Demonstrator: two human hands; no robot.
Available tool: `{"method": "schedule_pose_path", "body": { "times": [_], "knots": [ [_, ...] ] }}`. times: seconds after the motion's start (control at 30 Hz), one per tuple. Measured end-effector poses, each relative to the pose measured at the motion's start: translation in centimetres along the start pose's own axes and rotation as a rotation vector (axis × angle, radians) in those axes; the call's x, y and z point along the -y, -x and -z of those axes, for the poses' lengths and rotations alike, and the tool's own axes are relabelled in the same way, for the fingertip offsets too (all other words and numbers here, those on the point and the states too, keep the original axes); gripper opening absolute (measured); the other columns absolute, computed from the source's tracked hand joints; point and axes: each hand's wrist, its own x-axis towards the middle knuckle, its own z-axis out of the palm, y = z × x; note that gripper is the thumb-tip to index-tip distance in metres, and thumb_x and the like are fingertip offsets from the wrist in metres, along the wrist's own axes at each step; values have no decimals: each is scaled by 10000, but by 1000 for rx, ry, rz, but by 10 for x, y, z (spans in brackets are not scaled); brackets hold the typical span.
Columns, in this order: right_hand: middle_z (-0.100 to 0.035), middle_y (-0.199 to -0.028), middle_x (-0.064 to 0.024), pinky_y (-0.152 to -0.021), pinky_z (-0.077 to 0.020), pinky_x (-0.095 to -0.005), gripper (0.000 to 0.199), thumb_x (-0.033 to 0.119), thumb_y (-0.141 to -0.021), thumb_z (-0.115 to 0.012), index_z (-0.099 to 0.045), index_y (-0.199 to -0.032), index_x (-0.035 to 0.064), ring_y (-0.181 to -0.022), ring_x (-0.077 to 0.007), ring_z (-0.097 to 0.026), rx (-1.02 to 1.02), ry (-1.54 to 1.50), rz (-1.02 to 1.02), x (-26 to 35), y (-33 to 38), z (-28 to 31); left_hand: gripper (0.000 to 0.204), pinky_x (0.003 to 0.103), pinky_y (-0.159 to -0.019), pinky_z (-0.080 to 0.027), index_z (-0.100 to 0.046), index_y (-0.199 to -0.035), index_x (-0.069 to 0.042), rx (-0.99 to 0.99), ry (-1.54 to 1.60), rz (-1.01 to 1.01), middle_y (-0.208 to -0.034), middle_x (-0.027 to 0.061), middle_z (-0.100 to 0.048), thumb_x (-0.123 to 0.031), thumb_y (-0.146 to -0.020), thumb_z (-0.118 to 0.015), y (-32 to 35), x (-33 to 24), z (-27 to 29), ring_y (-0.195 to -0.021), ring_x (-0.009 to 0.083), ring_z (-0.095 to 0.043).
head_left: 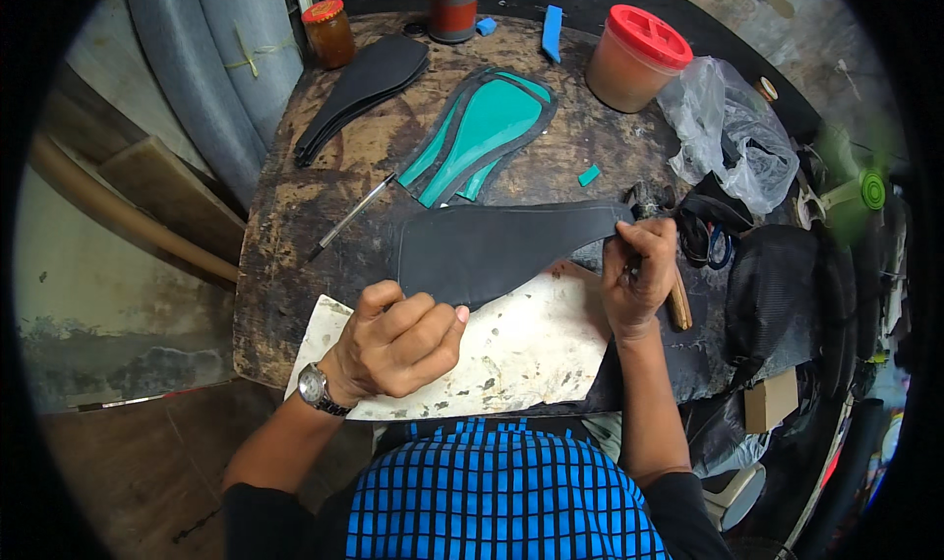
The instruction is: The person assembles a shoe insole by attaching a black border to a green insole. They use a hammer to tap the border into place and a pointed tool to press and adjust the edges. The person repeatedly flips the insole to work on different sections of the border.
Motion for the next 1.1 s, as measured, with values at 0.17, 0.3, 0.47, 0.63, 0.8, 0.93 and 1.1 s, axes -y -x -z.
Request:
{"method": "schedule_pose_path", "body": {
  "times": [0.17,0.3,0.47,0.63,0.8,0.93,1.1],
  "knots": [
    [-567,-826,-116,-522,-467,-272,311,-144,-782,-653,-528,-1020,13,-627,-176,-579,8,-83,-119,-5,19,-1,123,309,-785,-396,-693,-777,-122,33,5,-15,-899,-38,-588,-64,-754,-798,3,-4,-4,-876,124,-549],
    [-535,-820,-105,-539,-455,-266,310,-142,-788,-640,-496,-1010,19,-636,-168,-539,-6,-137,-134,-9,23,-3,115,301,-792,-376,-700,-787,-138,19,-16,-29,-893,-53,-565,-91,-766,-802,3,-4,-5,-908,117,-525],
    [-529,-816,-98,-539,-439,-269,307,-141,-771,-634,-486,-980,26,-640,-169,-518,-38,-210,-163,-9,25,-4,132,302,-785,-384,-692,-783,-136,-35,-15,-14,-915,-50,-557,-76,-758,-807,5,-6,-7,-911,121,-529],
    [-541,-825,-102,-549,-419,-263,280,-106,-756,-627,-509,-970,31,-675,-174,-521,-47,-137,-97,-7,17,6,172,316,-743,-425,-700,-857,-113,-101,25,19,-940,-22,-574,-39,-743,-805,1,-6,-5,-907,145,-556],
    [-545,-920,-123,-624,-424,-241,283,-85,-753,-673,-582,-1010,-8,-752,-175,-533,-103,-94,-88,16,-10,39,269,297,-621,-501,-669,-1029,-42,-185,290,87,-969,62,-611,-25,-775,-755,-13,-13,1,-835,195,-635],
    [-536,-1027,-142,-666,-431,-245,272,-20,-843,-636,-630,-1115,-37,-792,-167,-542,-97,191,-41,41,-31,69,259,277,-555,-557,-645,-1039,28,-191,590,362,-968,134,-636,50,-795,-731,-22,-26,0,-762,202,-672],
    [-549,-1130,-196,-731,-447,-303,702,576,-1021,-312,-541,-1238,-51,-889,-193,-587,-93,-711,-557,64,-24,63,255,261,-609,-550,-647,-1022,36,-97,638,623,-964,160,-648,145,-798,-701,-21,-40,-15,-779,189,-669]
  ]
}}
